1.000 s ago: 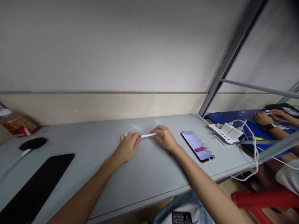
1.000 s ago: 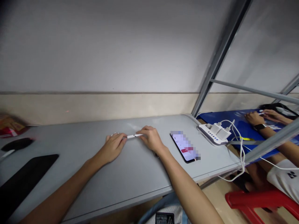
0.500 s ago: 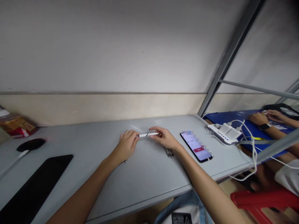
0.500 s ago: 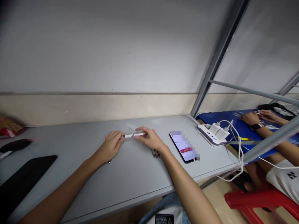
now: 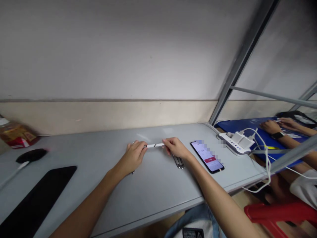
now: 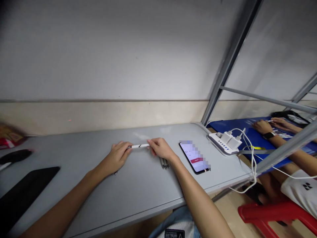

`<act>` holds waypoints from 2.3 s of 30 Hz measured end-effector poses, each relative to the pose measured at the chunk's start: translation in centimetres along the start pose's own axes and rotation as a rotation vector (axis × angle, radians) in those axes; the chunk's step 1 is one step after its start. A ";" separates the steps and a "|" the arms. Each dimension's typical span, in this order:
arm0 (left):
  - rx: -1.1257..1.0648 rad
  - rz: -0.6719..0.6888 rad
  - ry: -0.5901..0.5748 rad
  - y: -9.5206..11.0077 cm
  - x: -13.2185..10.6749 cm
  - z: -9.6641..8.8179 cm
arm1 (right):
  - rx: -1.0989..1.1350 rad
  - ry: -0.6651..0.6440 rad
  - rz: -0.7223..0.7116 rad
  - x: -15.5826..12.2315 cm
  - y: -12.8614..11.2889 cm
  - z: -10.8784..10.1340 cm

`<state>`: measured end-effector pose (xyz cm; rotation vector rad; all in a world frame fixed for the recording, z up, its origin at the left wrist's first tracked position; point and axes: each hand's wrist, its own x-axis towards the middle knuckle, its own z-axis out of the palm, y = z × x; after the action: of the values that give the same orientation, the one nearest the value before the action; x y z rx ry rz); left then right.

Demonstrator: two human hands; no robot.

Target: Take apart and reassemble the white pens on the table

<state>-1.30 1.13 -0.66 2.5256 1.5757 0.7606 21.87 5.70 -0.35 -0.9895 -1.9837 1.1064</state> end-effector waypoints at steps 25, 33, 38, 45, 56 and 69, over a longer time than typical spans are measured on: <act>-0.077 0.019 0.009 -0.2 -0.1 -0.3 | -0.045 0.009 -0.146 -0.4 -0.7 0.2; -0.063 0.034 -0.010 -0.2 -0.1 -0.3 | -0.059 0.021 -0.119 -0.3 -0.6 0.2; -0.061 0.017 -0.007 -0.5 -0.2 -0.1 | -0.133 0.017 -0.130 -0.4 -0.8 0.2; 0.088 0.078 -0.007 -0.7 -0.1 -0.2 | 0.015 -0.110 0.025 -0.4 -1.0 0.4; 0.166 0.119 0.113 1.3 0.1 -0.9 | 0.717 0.124 0.145 0.2 -0.9 0.4; 0.241 -0.127 0.113 -1.4 0.1 -0.5 | 1.465 0.074 0.025 0.4 0.5 -1.2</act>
<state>-2.67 1.75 -0.62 2.5477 1.9535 0.7512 22.80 6.73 -0.19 -0.2055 -0.6353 1.9475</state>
